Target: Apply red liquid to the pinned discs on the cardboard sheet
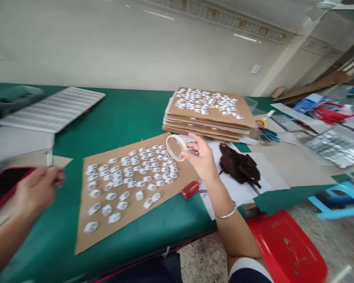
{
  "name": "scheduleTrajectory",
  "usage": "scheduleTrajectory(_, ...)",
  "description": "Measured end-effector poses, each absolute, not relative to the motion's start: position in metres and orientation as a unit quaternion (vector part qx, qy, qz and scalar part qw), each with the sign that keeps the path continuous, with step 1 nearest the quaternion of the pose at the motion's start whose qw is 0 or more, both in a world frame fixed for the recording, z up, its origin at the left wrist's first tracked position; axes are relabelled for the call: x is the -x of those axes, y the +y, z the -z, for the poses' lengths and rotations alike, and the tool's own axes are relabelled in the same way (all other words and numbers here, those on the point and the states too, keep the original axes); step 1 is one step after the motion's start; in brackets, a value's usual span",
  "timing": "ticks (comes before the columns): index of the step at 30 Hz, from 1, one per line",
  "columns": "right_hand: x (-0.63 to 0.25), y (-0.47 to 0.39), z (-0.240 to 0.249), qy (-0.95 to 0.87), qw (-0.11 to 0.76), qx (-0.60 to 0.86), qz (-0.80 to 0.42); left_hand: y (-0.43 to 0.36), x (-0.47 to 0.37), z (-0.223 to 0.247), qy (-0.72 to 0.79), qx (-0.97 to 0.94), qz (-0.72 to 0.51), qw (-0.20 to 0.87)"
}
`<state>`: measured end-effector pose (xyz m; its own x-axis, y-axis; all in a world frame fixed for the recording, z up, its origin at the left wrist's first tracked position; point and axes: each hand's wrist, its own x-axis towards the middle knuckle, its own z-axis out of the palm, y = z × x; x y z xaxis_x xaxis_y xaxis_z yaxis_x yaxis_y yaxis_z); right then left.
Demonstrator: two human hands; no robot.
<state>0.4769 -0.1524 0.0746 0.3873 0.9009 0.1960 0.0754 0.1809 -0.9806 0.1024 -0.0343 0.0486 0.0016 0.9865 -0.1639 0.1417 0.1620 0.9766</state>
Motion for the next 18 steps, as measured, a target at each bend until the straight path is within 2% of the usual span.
scheduleTrajectory(3, -0.410, -0.144, -0.081, -0.534, 0.565, 0.556, -0.294, -0.049, -0.106, -0.066, 0.419, -0.507, -0.542, 0.523)
scheduleTrajectory(6, -0.361, -0.133, -0.094, -0.577, 0.536, 0.539, -0.297, -0.053, -0.129, -0.088, 0.372, -0.528, -0.542, 0.537)
scheduleTrajectory(12, -0.300, -0.093, -0.119, -0.482, 0.653, 0.407, -0.419, -0.039, -0.126, -0.124, 0.274, -0.500, -0.473, 0.672)
scheduleTrajectory(18, -0.272, -0.056, -0.110, -0.448, 0.706, 0.374, -0.400, -0.015, -0.101, -0.120, 0.236, -0.483, -0.475, 0.697)
